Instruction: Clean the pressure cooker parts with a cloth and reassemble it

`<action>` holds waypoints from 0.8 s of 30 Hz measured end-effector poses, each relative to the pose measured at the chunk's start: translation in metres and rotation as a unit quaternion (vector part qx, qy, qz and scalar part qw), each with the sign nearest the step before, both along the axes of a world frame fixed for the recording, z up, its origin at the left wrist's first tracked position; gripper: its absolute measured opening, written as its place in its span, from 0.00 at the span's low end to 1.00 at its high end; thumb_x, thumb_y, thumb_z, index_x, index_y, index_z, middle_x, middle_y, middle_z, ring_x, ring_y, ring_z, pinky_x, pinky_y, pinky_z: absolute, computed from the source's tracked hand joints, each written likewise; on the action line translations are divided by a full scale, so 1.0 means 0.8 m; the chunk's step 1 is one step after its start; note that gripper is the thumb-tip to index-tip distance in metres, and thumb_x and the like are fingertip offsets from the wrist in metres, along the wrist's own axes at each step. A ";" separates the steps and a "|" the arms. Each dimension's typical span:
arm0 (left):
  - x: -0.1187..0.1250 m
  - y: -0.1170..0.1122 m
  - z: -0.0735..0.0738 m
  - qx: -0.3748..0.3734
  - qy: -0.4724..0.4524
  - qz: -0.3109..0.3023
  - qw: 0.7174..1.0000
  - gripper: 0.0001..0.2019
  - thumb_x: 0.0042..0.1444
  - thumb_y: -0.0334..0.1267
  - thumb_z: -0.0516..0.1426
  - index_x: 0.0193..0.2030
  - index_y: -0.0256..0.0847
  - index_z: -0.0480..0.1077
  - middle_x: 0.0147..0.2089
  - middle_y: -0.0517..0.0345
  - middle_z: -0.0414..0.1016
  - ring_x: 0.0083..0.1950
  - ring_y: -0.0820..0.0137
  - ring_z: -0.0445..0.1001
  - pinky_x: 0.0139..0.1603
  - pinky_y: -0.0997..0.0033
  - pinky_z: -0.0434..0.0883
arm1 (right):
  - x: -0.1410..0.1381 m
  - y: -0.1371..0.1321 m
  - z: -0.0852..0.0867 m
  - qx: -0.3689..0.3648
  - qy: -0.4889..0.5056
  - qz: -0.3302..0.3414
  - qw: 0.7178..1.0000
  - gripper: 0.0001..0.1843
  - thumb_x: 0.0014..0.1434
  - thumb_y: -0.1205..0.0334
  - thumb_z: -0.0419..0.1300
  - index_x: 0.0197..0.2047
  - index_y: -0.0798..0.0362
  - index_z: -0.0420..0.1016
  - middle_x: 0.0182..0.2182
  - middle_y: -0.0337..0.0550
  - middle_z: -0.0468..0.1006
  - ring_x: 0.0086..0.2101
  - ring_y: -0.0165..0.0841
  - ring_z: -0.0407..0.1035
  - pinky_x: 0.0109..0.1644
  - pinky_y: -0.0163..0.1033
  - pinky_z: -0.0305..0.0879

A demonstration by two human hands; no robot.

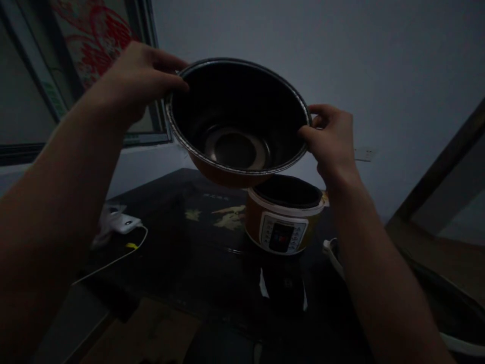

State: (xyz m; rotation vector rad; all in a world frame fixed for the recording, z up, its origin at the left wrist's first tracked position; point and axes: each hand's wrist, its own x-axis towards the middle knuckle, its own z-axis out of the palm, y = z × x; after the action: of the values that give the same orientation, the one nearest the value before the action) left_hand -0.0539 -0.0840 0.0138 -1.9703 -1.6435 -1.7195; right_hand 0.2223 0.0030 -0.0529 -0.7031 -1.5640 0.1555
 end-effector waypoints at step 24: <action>-0.110 -0.005 -0.322 -0.274 -0.408 -0.032 0.870 0.24 0.34 0.36 0.65 0.44 0.38 0.76 0.31 0.57 0.82 0.28 0.67 0.78 0.28 0.74 0.74 | -0.083 -0.075 -0.241 -0.490 0.055 0.312 0.812 0.40 0.47 0.56 0.66 0.62 0.54 0.61 0.26 0.31 0.65 0.21 0.24 0.58 0.22 0.31 0.51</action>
State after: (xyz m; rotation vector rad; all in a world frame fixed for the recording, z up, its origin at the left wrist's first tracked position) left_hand -0.1417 -0.0878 -0.2441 -1.5023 -2.5864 -2.5581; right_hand 0.1560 -0.0568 -0.2457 -0.8936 -1.4891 1.5575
